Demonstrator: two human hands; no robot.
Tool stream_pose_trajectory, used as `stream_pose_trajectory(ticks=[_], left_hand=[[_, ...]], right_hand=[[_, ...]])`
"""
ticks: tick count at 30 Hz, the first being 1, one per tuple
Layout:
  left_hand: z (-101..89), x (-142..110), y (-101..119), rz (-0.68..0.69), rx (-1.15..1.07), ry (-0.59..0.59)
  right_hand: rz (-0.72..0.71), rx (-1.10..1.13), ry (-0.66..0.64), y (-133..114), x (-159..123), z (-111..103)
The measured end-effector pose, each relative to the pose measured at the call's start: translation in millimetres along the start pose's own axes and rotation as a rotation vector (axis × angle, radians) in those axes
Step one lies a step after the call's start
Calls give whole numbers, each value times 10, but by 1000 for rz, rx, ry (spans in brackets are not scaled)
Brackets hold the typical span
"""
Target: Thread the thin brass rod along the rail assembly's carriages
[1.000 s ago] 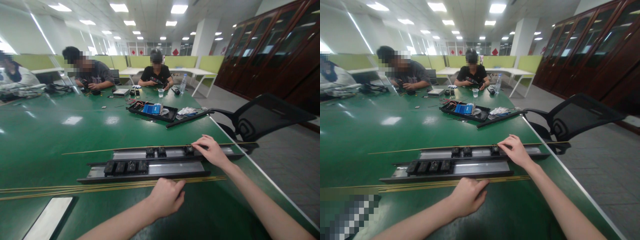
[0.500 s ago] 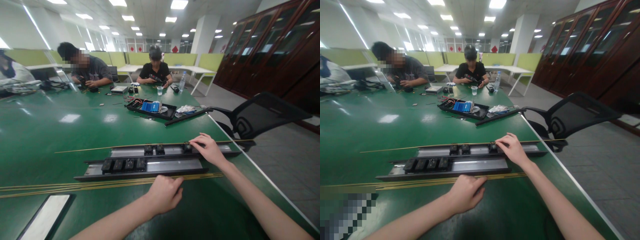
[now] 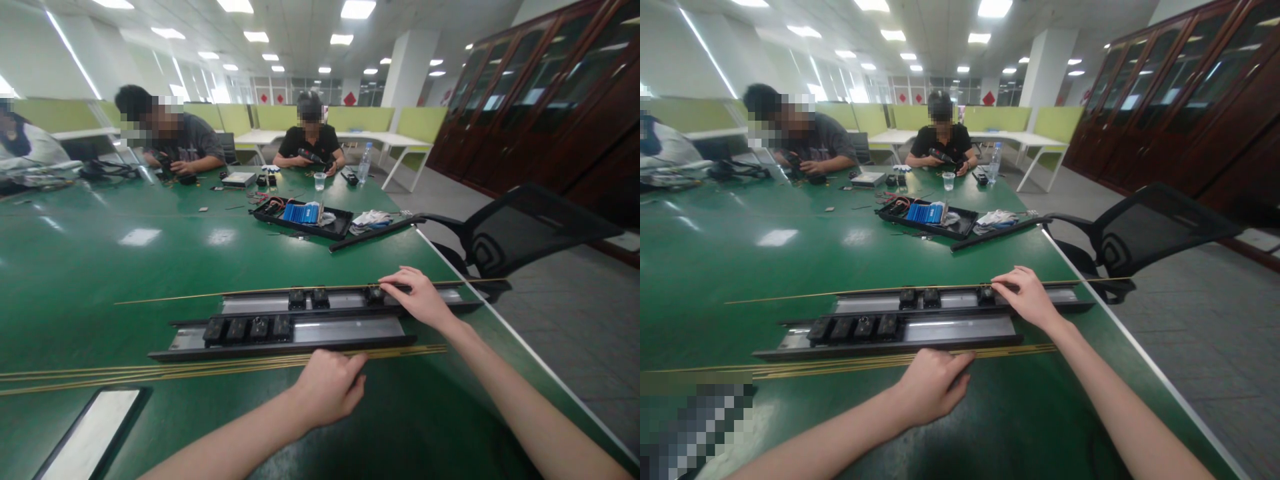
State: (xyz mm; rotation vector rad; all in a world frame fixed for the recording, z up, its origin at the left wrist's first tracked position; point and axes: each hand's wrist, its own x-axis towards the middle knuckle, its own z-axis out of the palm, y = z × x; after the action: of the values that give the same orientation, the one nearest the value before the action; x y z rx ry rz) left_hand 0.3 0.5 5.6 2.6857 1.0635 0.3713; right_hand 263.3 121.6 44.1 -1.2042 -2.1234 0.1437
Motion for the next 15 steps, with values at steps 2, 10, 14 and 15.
stream_pose_trajectory(ticks=[2,10,14,15], left_hand=[[1,0,-4,0,2,-1],[5,-4,-11,-1,4,-7],[-6,-3,0,-5,3,-9],[-8,-1,1,-5,2,-11]], right_hand=[[15,3,16,-10,0,2],[73,36,42,-52,-1,19],[94,52,35,-60,1,10],[95,57,32,-60,3,6]])
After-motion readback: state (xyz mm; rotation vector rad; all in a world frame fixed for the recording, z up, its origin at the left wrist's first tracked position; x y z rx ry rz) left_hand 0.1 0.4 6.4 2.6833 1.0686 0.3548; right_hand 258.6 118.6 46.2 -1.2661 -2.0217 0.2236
